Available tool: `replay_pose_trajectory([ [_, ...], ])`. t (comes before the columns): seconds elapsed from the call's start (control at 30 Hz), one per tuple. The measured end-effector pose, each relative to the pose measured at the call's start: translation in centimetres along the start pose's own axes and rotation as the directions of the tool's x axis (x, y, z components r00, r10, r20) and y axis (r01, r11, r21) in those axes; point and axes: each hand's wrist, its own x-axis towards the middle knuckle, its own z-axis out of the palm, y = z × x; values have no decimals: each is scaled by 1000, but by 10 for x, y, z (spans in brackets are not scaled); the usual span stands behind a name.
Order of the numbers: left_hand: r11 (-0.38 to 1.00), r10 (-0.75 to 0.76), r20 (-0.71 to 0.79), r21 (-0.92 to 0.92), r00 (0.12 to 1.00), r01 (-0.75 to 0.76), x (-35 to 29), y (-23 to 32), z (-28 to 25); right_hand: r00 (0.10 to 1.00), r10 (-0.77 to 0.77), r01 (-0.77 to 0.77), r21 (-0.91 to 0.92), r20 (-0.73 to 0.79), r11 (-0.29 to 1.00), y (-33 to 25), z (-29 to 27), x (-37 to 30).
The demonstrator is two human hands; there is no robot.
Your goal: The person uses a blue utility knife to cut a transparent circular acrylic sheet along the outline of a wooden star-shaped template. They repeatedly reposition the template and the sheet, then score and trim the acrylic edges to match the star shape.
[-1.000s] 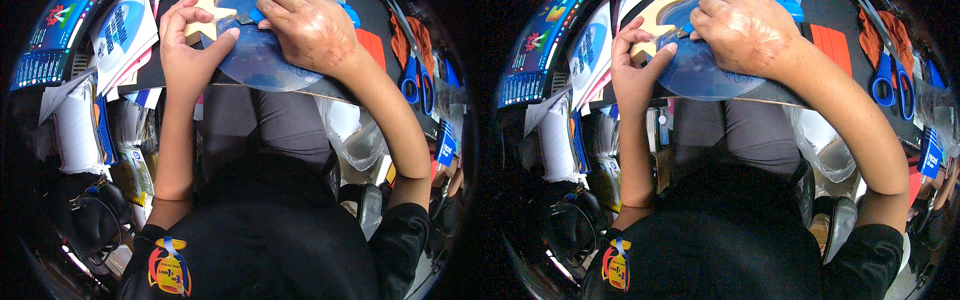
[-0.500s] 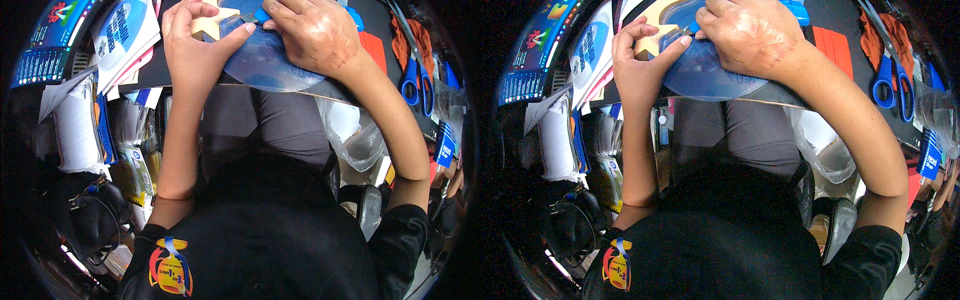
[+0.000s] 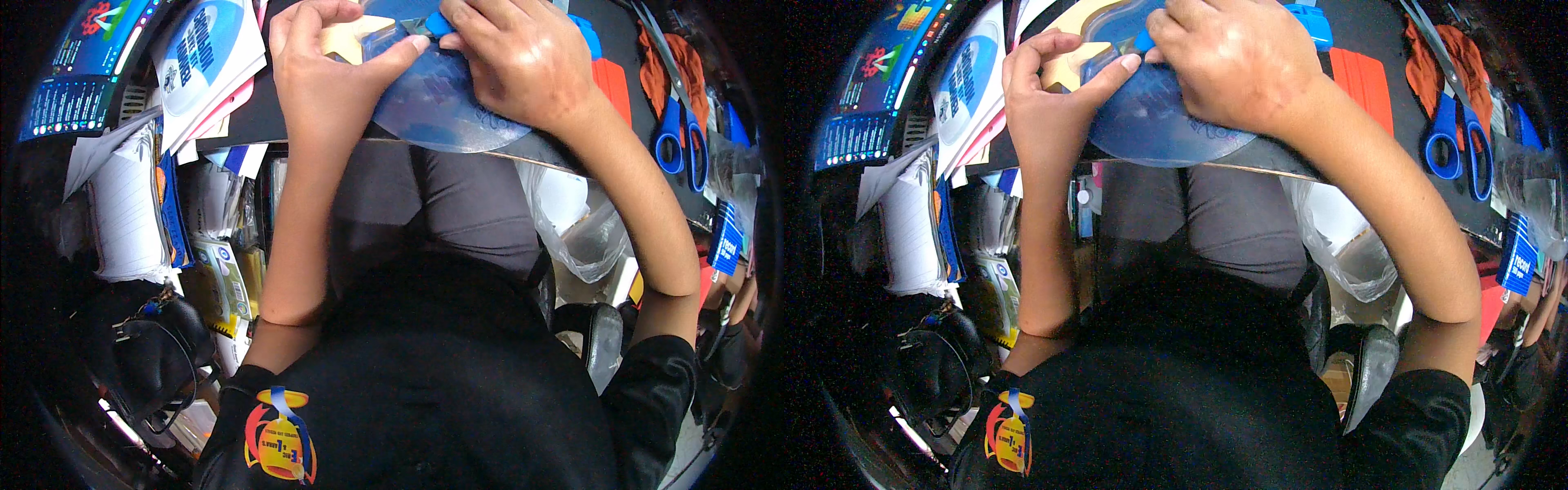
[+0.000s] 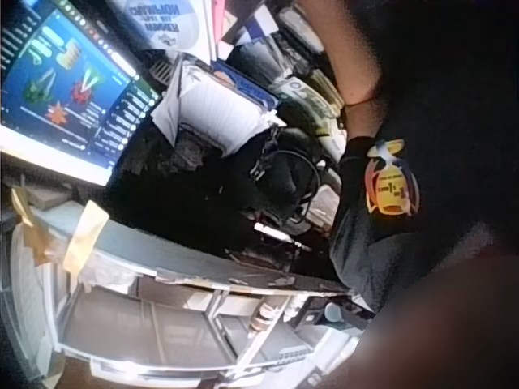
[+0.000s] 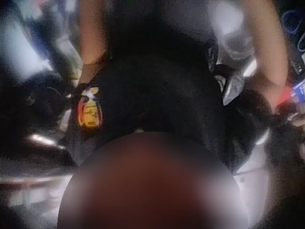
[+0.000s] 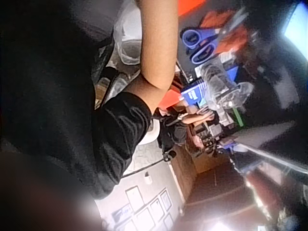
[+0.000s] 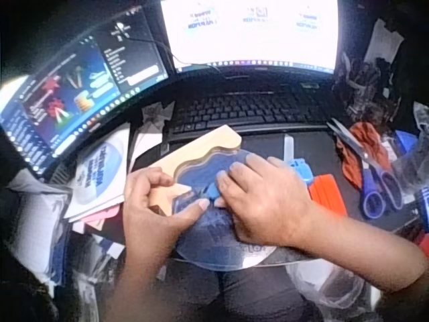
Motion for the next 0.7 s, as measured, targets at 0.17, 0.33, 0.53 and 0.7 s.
replay_pose_trajectory([
  [0.17, 982, 163, 55, -104, 985, -157, 1, -9, -8, 988, 54, -52, 15, -145, 999, -1, 7, -2],
  [0.33, 973, 144, 97, -196, 985, -123, -1, -21, -11, 997, 6, -2, 45, -83, 999, -3, 4, -1],
  [0.53, 862, 127, 117, -505, 985, -51, 2, -32, -11, 998, -49, 54, 174, -29, 983, -6, 7, 5],
  [0.7, 872, 173, 133, -482, 976, -88, 1, -38, -11, 995, -93, 97, 122, -39, 988, -6, 11, 8],
])
